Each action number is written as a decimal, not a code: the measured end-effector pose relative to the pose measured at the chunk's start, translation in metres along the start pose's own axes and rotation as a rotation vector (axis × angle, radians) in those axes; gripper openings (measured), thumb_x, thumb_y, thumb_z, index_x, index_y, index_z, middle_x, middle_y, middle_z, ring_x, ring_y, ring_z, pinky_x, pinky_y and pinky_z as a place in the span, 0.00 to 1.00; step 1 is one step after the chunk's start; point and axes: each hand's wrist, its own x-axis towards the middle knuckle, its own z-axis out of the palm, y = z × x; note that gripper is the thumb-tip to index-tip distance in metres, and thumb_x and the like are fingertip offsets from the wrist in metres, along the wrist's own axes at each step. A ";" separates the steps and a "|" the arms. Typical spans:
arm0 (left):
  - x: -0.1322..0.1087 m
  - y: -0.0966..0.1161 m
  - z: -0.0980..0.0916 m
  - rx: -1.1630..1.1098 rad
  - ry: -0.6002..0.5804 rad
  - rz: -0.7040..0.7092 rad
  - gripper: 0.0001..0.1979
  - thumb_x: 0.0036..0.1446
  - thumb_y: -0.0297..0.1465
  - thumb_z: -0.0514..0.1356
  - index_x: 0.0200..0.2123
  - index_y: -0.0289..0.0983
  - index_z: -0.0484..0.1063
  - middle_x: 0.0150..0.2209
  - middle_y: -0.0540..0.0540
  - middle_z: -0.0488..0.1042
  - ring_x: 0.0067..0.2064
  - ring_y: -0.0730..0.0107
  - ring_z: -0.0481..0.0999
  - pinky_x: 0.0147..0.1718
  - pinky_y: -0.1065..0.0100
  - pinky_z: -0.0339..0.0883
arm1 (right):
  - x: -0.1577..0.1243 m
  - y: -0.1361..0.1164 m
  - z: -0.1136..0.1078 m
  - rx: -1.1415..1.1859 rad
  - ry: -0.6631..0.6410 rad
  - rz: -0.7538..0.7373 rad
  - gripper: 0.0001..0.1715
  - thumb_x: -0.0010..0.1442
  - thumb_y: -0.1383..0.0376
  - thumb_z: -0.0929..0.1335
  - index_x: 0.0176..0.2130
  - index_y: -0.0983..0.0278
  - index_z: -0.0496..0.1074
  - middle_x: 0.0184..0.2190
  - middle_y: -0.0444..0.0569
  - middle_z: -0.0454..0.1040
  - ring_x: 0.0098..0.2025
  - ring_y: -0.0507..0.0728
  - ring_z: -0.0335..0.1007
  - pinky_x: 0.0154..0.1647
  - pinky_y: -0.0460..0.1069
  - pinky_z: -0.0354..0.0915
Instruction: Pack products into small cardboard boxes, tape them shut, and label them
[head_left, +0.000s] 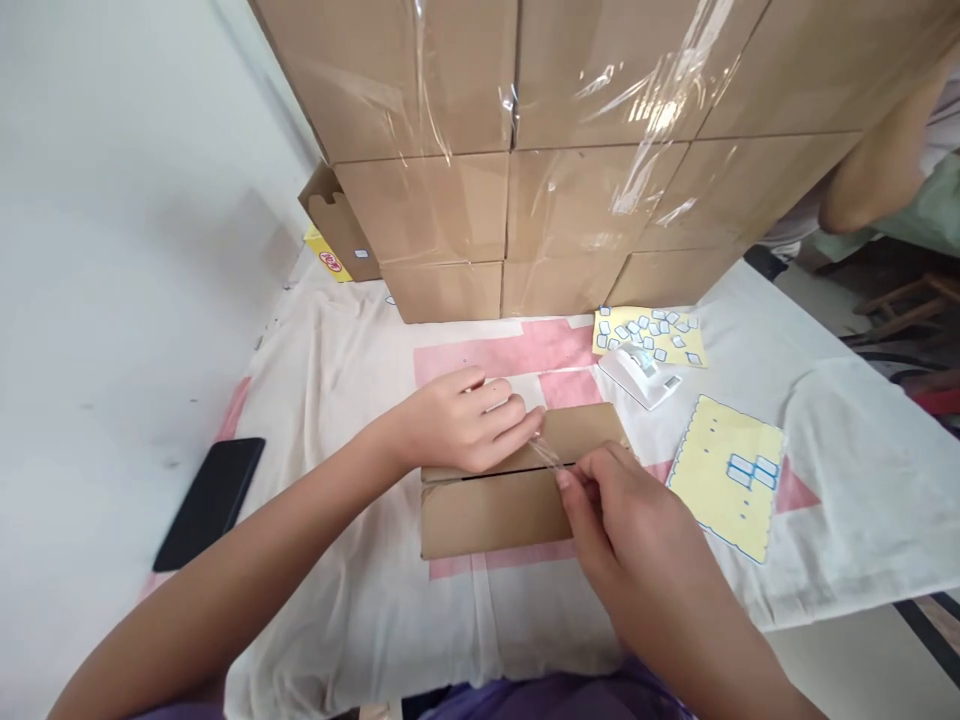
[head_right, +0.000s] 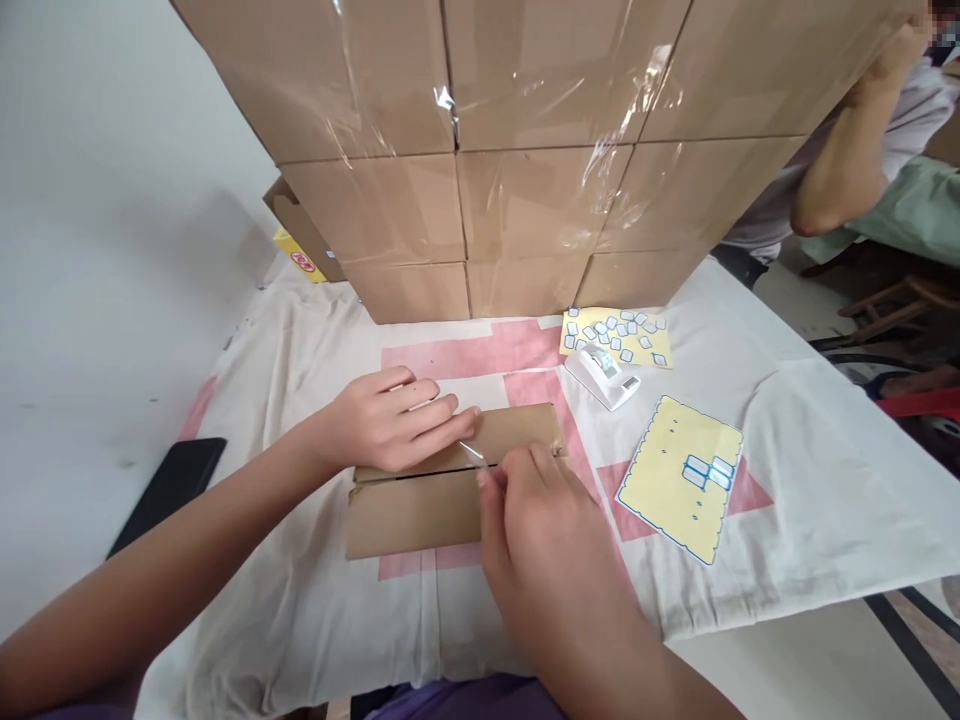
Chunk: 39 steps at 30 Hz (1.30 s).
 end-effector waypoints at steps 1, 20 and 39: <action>0.000 0.000 0.001 -0.027 -0.015 -0.025 0.06 0.60 0.27 0.62 0.39 0.44 0.76 0.26 0.53 0.74 0.29 0.72 0.68 0.24 0.65 0.56 | 0.001 0.002 -0.004 0.015 -0.011 0.006 0.16 0.71 0.61 0.60 0.30 0.59 0.61 0.27 0.48 0.70 0.24 0.57 0.66 0.23 0.51 0.55; 0.009 -0.006 -0.002 0.030 0.043 -0.238 0.06 0.59 0.32 0.67 0.39 0.42 0.74 0.28 0.54 0.79 0.28 0.73 0.75 0.23 0.67 0.63 | 0.042 0.054 0.010 -0.236 -0.138 -0.273 0.28 0.71 0.61 0.58 0.64 0.71 0.64 0.55 0.65 0.72 0.58 0.72 0.64 0.51 0.68 0.71; 0.023 0.001 -0.021 -0.170 0.061 -0.057 0.12 0.50 0.24 0.71 0.24 0.41 0.70 0.26 0.54 0.76 0.27 0.74 0.74 0.20 0.70 0.69 | 0.049 0.061 0.013 -0.129 -0.161 -0.301 0.29 0.72 0.60 0.59 0.64 0.75 0.65 0.55 0.67 0.69 0.59 0.73 0.60 0.53 0.67 0.69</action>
